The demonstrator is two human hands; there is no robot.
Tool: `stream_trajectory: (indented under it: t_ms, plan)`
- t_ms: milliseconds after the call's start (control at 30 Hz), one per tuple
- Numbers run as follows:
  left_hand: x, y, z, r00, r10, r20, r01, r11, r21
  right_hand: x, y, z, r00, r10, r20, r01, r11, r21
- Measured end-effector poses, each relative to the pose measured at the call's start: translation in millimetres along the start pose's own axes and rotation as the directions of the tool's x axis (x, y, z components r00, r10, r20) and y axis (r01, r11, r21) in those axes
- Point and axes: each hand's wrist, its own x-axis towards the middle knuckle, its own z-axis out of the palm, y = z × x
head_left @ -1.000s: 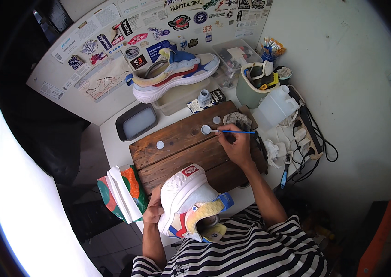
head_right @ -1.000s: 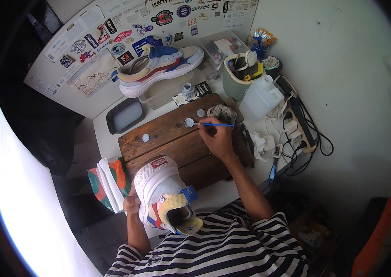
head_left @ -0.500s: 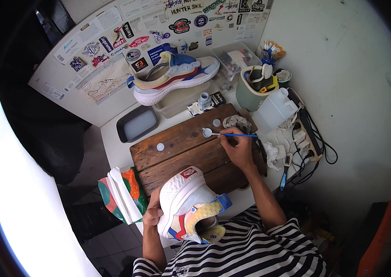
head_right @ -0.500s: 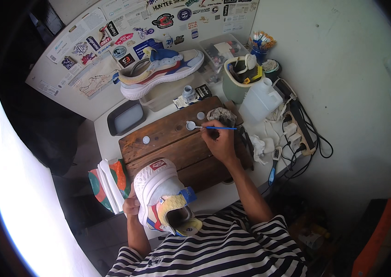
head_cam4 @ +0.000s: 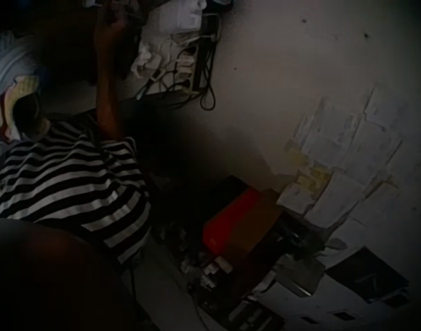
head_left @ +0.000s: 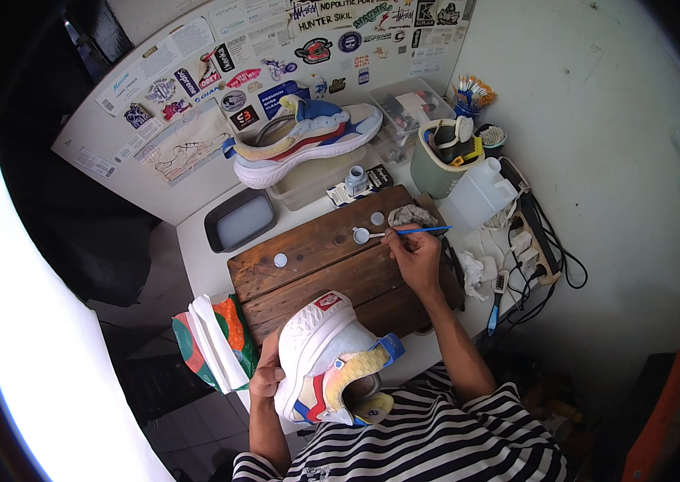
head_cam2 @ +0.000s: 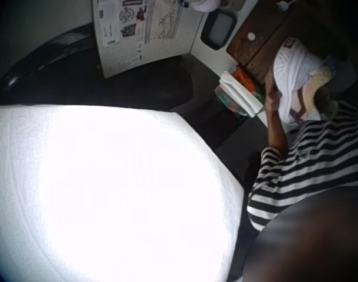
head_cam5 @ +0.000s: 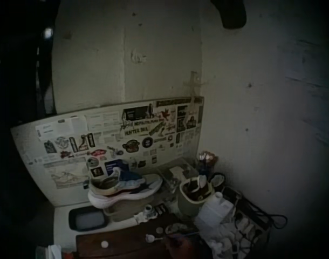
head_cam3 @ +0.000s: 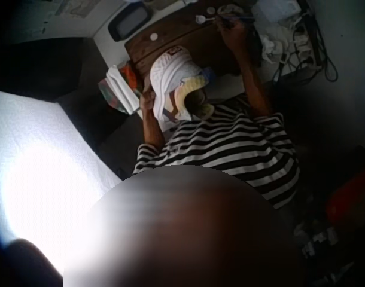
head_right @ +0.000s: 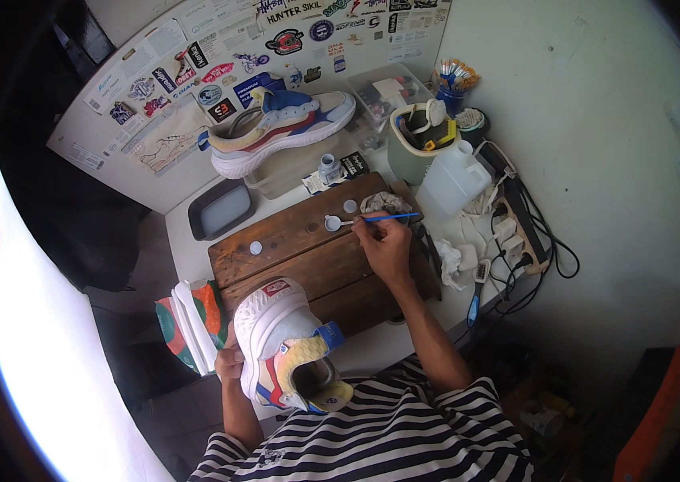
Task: The recorder is using a fine paintbrush to apply paint to the midsole and upper areas of a multi-colored sneaker.
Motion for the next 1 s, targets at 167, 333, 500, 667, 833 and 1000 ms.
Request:
stream_trajectory:
  t_ms: [167,333,500,667,833,1000]
  plan:
    - [4.0,19.2,12.1,0.996,-0.072,-0.050,0.073,0.997,0.016,3.1,11.2,-2.9,0.997,-0.065,0.042,0.069,0.991,-0.115]
    - [7.9,36.7,23.9,0.984,-0.141,-0.109,0.145,0.989,0.026,2.5,11.2,-4.5,0.997,-0.063,0.040,0.067,0.991,-0.118]
    - [14.9,54.1,38.7,0.965,-0.204,-0.166,0.212,0.977,0.031,1.7,4.7,-6.4,0.999,-0.036,-0.010,0.036,0.999,-0.003]
    - [34.3,66.1,50.6,0.989,-0.069,-0.129,0.087,0.986,0.140,-0.6,-31.2,-26.7,0.997,-0.037,-0.065,0.045,0.991,0.129]
    - [65.7,89.4,78.0,0.990,0.115,-0.088,-0.074,0.923,0.378,-1.9,-105.5,-70.6,0.975,-0.124,-0.184,0.175,0.939,0.297]
    - [80.1,97.0,94.1,0.964,0.246,-0.105,-0.174,0.875,0.451,-28.0,-178.3,-84.4,0.936,-0.304,-0.176,0.350,0.854,0.386]
